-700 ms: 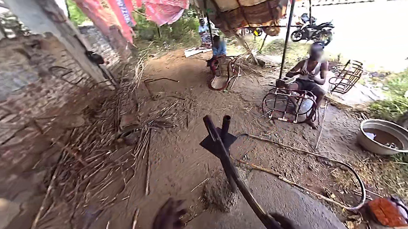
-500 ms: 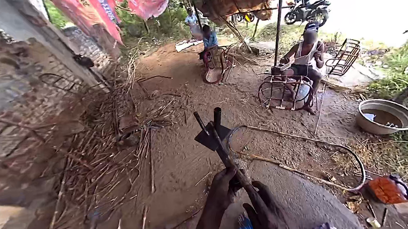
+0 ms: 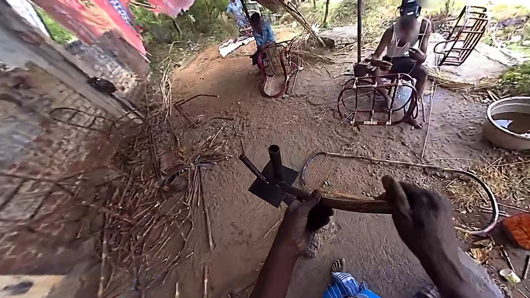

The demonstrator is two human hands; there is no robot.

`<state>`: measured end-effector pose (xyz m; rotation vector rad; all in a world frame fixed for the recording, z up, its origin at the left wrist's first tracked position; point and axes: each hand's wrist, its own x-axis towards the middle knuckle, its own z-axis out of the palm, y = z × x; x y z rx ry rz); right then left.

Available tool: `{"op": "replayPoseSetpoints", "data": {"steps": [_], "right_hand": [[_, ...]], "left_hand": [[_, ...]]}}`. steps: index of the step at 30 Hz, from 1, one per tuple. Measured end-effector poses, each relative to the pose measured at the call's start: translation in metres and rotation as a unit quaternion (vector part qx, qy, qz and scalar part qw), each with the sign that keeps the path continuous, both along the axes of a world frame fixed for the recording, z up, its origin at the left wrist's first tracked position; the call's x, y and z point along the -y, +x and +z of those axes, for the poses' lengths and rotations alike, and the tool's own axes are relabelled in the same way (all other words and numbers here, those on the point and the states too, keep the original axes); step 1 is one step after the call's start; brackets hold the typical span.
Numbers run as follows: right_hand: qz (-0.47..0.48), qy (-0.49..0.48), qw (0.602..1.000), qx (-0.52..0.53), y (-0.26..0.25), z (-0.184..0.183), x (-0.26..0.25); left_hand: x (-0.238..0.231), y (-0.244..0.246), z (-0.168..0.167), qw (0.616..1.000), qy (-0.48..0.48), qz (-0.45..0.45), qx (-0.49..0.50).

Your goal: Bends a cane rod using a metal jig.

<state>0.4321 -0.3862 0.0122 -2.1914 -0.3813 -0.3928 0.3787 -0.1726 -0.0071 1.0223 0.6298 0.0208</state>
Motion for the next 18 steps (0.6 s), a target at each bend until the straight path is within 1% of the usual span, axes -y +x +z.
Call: {"op": "replayPoseSetpoints", "data": {"steps": [2, 4, 6, 8, 9, 10, 11, 12, 13, 14, 15, 16, 17, 18], "right_hand": [[0.015, 0.031, 0.999, -0.019, 0.032, -0.002, 0.004], [0.024, 0.082, 0.991, -0.102, 0.078, -0.014, 0.007], [0.033, 0.174, 0.965, -0.195, 0.143, -0.044, 0.006], [0.057, 0.27, 0.921, -0.277, 0.211, -0.078, -0.009], [0.065, 0.294, 0.902, -0.309, 0.238, -0.095, -0.017], [0.072, 0.301, 0.892, -0.329, 0.252, -0.108, -0.021], [0.071, 0.289, 0.896, -0.33, 0.248, -0.109, -0.02], [0.065, 0.256, 0.916, -0.302, 0.233, -0.091, -0.016], [0.06, 0.195, 0.947, -0.249, 0.199, -0.063, -0.007], [0.056, 0.122, 0.975, -0.179, 0.148, -0.034, 0.003], [0.047, 0.064, 0.99, -0.116, 0.09, -0.017, 0.007], [0.031, 0.04, 0.996, -0.075, 0.038, -0.016, 0.001], [0.016, 0.04, 0.997, -0.059, -0.001, -0.025, -0.009], [0.005, 0.047, 0.997, -0.059, -0.027, -0.037, -0.02]], "left_hand": [[0.008, 0.022, 0.006, 1.0, -0.014, 0.011, -0.02], [0.02, 0.045, 0.006, 0.999, -0.012, 0.032, -0.022], [0.037, 0.079, -0.005, 0.997, -0.013, 0.076, -0.014], [0.049, 0.121, -0.018, 0.993, 0.012, 0.121, -0.006], [0.053, 0.139, -0.028, 0.99, 0.029, 0.141, -0.004], [0.058, 0.148, -0.036, 0.988, 0.035, 0.15, -0.006], [0.061, 0.145, -0.037, 0.988, 0.032, 0.148, -0.008], [0.056, 0.135, -0.029, 0.992, 0.028, 0.123, -0.005], [0.045, 0.11, -0.016, 0.997, 0.018, 0.078, -0.005], [0.03, 0.081, -0.004, 0.999, 0.004, 0.036, -0.012], [0.012, 0.054, 0.002, 1.0, -0.006, 0.007, -0.022], [-0.004, 0.03, 0.002, 0.999, -0.001, -0.009, -0.037], [-0.019, 0.011, -0.001, 0.998, 0.013, -0.015, -0.057], [-0.029, -0.002, -0.007, 0.997, 0.025, -0.012, -0.077]]}}
